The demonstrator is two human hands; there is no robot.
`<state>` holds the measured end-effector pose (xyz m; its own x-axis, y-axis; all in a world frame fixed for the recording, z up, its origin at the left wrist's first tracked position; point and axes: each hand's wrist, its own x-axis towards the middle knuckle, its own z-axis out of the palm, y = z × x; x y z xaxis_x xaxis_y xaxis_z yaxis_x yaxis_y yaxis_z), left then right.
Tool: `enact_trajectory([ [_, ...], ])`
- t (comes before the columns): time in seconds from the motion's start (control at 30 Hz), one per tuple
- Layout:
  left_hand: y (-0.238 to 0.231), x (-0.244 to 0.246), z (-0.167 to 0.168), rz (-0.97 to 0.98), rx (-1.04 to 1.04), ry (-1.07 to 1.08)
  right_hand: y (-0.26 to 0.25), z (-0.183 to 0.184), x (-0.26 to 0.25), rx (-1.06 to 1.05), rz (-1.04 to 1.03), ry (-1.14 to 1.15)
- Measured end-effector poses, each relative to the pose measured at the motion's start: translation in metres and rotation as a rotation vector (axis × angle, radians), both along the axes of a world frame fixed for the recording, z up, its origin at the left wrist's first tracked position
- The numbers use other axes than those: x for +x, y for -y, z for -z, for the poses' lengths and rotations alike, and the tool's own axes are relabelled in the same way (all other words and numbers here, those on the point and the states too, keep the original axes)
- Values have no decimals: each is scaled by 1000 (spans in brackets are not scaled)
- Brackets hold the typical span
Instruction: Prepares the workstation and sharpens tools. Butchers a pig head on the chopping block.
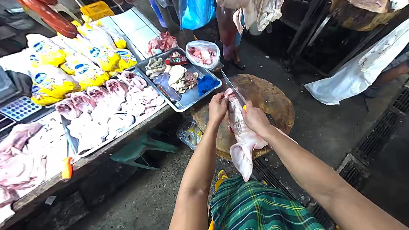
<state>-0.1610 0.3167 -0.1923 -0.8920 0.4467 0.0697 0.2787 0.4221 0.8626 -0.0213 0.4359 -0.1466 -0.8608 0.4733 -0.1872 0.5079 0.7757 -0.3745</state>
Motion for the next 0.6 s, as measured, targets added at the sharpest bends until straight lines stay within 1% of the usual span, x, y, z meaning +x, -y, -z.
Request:
enact_trajectory([
  [0.13,-1,2,-1,-13,-14,6,3,4,46,-35,-5,28],
  [0.2,-1,3,-1,-24,2,17,4,7,68,-38,-30,-10],
  [0.37,-3,3,0,-44,-14,21,2,14,91,5,-47,29],
  [0.5,-2,3,4,-28,-125,55,-6,19,106,-20,-65,48],
  [0.53,-1,5,9,-32,-123,64,-7,18,109,-17,-73,55],
  [0.6,0,5,15,-83,-33,72,-9,12,113,-21,-80,68],
])
